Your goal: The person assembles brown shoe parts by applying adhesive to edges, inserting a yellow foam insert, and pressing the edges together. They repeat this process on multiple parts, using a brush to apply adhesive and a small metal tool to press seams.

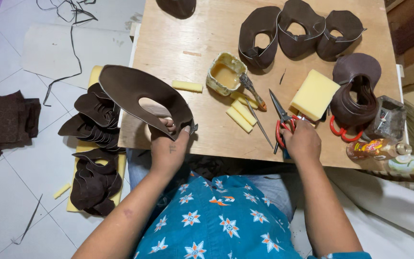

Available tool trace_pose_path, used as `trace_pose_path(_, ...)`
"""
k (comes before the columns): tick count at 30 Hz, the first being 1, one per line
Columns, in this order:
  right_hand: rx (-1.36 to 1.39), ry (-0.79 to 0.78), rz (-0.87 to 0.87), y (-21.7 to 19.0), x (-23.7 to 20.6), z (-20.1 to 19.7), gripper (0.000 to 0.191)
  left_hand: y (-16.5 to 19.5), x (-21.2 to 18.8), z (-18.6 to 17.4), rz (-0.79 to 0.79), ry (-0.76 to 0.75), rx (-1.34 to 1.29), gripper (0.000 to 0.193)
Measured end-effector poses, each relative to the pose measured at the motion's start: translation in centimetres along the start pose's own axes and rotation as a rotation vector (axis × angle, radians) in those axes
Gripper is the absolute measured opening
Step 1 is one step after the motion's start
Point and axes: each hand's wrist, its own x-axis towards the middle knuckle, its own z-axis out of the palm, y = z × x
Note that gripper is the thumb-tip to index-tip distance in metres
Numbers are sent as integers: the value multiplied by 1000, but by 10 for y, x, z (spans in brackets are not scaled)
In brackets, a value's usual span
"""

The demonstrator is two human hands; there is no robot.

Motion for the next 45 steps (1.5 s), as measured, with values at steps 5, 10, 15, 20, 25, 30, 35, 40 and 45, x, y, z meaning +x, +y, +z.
trace_pose_path(5,131,263,-194,-34,-12,-8,29,-2,-7,7,82,-106,-104,56)
trace_pose_path(10,811,-265,-315,-112,-36,6,27,-22,-14,15,401,-205,135,64)
trace_pose_path(15,674,-302,-346,-159,-28,28,44,-40,-18,7,290,-500,-234,74)
trace_pose_path(20,636,-274,-416,-160,-26,40,68,-13,-10,-16,211,-661,238,60)
trace_pose_path(25,680,-260,-516,-159,-26,50,69,64,-15,-54,-153,-1104,328,38)
trace_pose_path(30,639,-230,-576,-168,-31,35,67,105,-2,-41,25,-646,-15,30)
trace_pose_path(35,434,-191,-613,-182,-44,-3,63,81,19,-25,220,-413,491,34)
trace_pose_path(40,458,-188,-730,-189,-37,-20,62,29,45,2,-115,-524,433,30)
trace_pose_path(45,495,-216,-738,-184,-16,-9,44,-38,51,23,-51,-361,-3,26)
